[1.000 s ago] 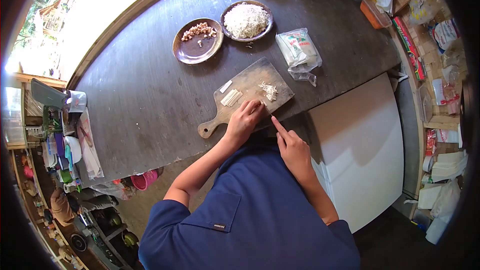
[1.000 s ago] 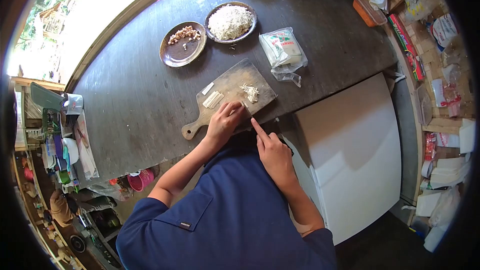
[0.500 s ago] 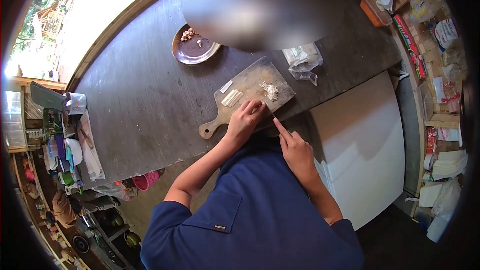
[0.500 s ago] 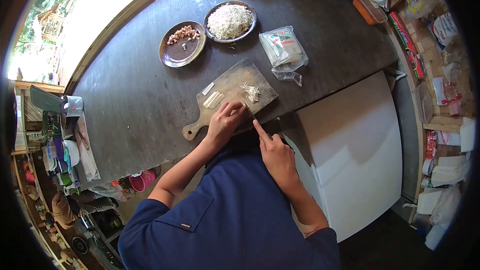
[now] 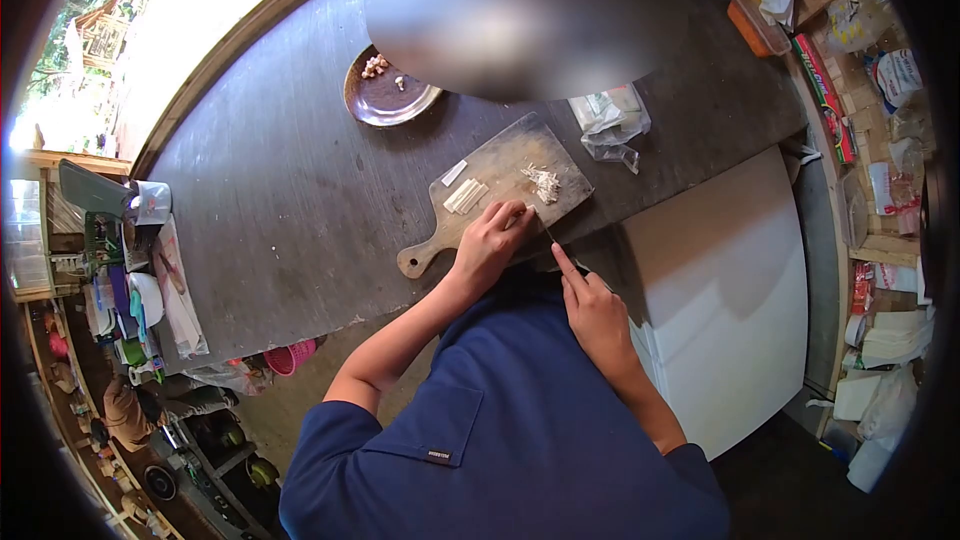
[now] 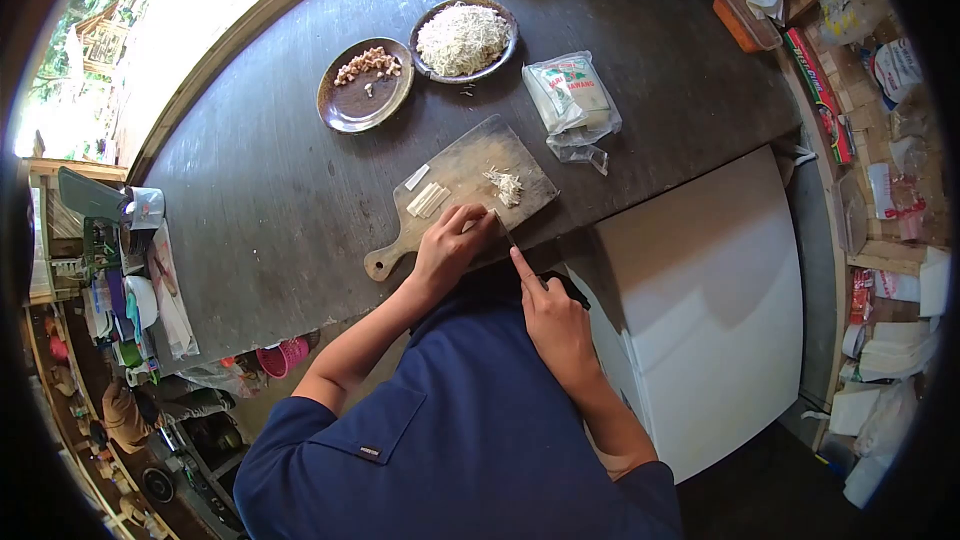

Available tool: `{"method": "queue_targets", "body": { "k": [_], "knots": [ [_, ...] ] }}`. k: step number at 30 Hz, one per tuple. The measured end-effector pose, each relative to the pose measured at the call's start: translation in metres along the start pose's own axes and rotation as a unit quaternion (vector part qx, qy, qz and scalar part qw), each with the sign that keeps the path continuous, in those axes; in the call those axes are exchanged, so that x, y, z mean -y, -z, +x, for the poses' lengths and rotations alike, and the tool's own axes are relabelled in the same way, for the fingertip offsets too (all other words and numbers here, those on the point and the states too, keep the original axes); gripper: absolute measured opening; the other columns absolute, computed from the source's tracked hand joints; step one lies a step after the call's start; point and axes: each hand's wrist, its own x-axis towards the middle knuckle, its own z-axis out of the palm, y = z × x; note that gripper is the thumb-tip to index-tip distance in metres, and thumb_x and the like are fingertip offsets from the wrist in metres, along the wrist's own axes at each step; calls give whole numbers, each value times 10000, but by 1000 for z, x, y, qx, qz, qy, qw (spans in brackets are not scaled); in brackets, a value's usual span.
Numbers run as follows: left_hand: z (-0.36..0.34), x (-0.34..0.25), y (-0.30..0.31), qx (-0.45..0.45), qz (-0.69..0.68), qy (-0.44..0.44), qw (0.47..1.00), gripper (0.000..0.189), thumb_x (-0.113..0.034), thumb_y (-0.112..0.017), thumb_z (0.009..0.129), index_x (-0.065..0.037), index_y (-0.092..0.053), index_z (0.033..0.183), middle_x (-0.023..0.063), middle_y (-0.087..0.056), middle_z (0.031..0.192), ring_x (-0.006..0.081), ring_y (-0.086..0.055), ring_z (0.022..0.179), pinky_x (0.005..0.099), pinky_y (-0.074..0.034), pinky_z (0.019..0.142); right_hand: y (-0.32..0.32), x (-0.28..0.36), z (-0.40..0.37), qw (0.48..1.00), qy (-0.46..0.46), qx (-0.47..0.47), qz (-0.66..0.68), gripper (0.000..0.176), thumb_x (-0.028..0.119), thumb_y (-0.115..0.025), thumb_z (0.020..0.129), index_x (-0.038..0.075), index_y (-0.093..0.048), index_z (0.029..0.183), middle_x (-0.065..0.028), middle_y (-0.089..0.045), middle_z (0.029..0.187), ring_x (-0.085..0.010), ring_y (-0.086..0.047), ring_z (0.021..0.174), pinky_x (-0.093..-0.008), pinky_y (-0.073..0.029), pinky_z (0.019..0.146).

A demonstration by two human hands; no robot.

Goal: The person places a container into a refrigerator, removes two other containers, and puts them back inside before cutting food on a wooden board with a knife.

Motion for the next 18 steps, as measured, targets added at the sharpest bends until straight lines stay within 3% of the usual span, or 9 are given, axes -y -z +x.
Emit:
{"method": "queue_targets", "body": {
  "k": [9,18],
  "knots": [
    [0,0,-1,7,21,-7,1000,439,-57,-680,791,-16,-720,1226,74,-651,1182,250,-665,1099,346,-603,888,-18,-7,31,999,29,-30,29,637,218,-608,1067,412,-406,1639,-170,-581,801,-418,-684,644,-544,-596,619],
    [1,-3,2,3,20,-1,1000,419,-31,-687,771,-15,-732,1186,67,-660,1206,248,-672,1101,346,-607,885,-15,-7,20,1000,9,7,7,633,228,-595,1074,425,-395,1642,-173,-589,819,-420,-693,658,-539,-603,629]
  ]
}}
